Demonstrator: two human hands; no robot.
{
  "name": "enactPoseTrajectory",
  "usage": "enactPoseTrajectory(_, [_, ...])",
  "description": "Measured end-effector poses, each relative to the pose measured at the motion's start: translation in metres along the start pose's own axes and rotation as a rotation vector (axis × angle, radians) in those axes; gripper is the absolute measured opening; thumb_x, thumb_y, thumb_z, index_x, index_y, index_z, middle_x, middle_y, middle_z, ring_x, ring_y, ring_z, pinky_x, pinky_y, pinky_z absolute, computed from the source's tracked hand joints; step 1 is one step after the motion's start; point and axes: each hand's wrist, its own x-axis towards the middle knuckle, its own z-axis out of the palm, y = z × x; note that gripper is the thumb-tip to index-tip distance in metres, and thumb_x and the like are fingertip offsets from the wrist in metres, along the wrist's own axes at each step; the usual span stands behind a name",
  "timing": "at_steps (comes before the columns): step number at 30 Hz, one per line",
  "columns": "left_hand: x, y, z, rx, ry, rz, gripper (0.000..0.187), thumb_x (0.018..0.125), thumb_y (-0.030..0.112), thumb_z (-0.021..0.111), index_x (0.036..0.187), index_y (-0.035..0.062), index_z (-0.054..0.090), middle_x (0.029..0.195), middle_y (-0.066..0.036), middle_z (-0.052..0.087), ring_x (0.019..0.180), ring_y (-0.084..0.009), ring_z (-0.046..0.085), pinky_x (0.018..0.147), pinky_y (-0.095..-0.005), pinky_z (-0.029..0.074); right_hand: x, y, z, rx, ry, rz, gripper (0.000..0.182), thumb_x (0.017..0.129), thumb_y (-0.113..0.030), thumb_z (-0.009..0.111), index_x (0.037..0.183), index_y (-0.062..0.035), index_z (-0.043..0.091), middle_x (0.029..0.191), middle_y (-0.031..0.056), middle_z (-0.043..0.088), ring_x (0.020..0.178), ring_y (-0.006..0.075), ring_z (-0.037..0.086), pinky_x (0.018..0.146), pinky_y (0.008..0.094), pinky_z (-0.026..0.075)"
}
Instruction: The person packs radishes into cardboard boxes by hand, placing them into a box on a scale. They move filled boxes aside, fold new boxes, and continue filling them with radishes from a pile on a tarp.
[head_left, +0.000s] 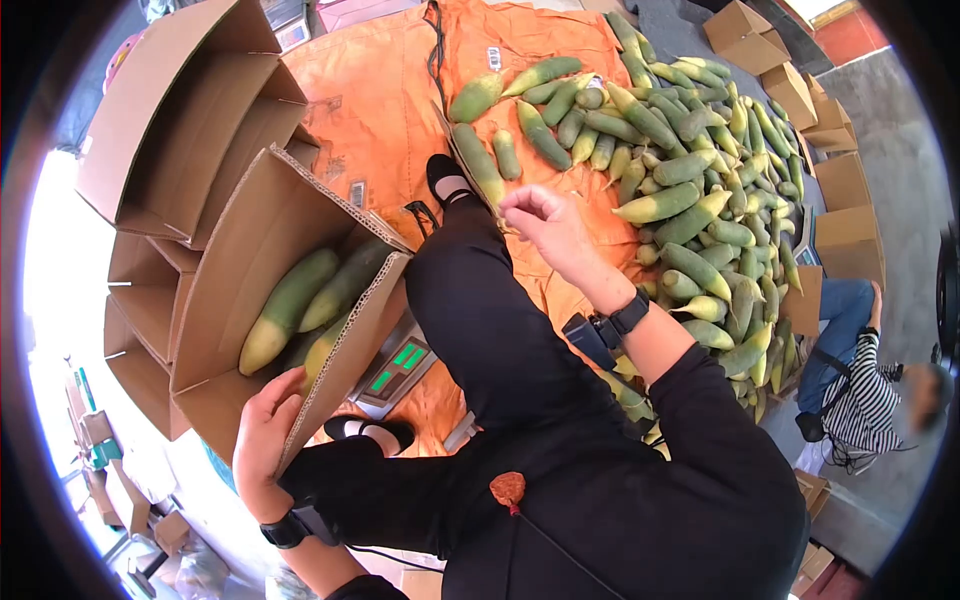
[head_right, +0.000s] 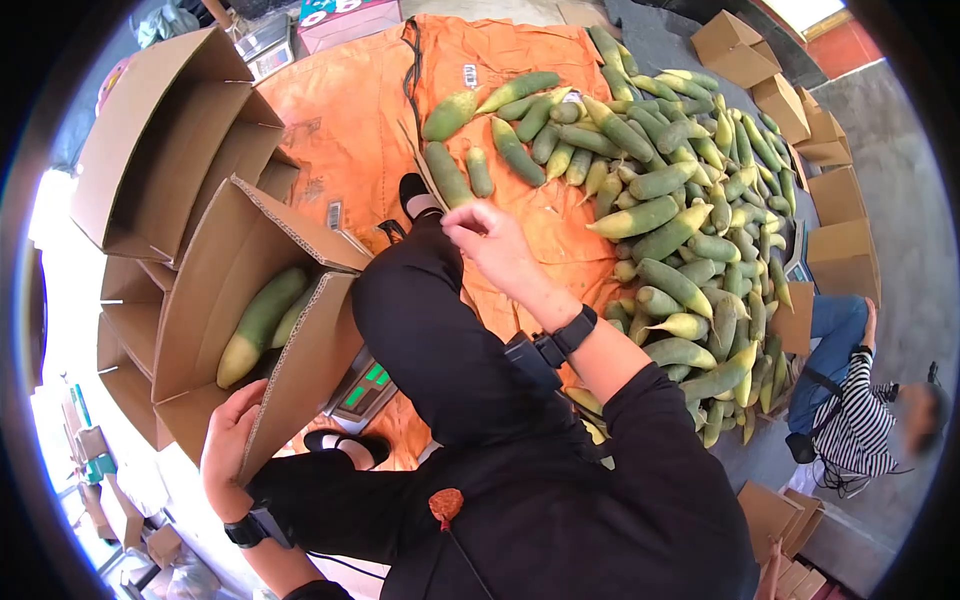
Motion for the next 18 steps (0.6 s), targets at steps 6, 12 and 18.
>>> enactPoseTrajectory(6, [-0.012,0.001,-0.001,-0.056,0.388,0.091,0.030,0.095,0.006,0.053,0.124,0.0004,0.058,0.110,-0.009,0.065,0.095,-0.0129,0.060,0.082,-0.0243,0.046,-0.024,0.138,-0.110,-0.731,0.034,0.177,0.018,0.083,-0.011,0.064,0.098,-0.0016,0.066,0.088,0.0108,0.068,0.082,0.0208,0.065,0.075,0.0310,0.051])
enactPoseTrajectory(12, [-0.043,0.003,0.019,-0.066,0.645,0.154,0.026,0.094,0.004,0.054,0.118,-0.0009,0.061,0.104,-0.007,0.066,0.094,-0.0116,0.061,0.081,-0.0223,0.047,-0.074,0.181,-0.242,-1.391,0.308,0.479,0.022,0.081,-0.010,0.056,0.100,-0.0101,0.065,0.105,0.0157,0.061,0.104,0.0369,0.058,0.084,0.0482,0.051])
enactPoseTrajectory(18, [-0.049,0.012,0.036,0.041,0.814,0.149,0.019,0.095,0.003,0.053,0.109,-0.0037,0.064,0.098,-0.008,0.065,0.090,-0.0117,0.061,0.077,-0.0216,0.047,-0.111,0.174,-0.334,-1.537,0.278,0.788,0.067,0.073,-0.036,0.071,0.130,-0.0084,0.049,0.130,0.0172,0.053,0.124,0.0353,0.045,0.103,0.0453,0.040])
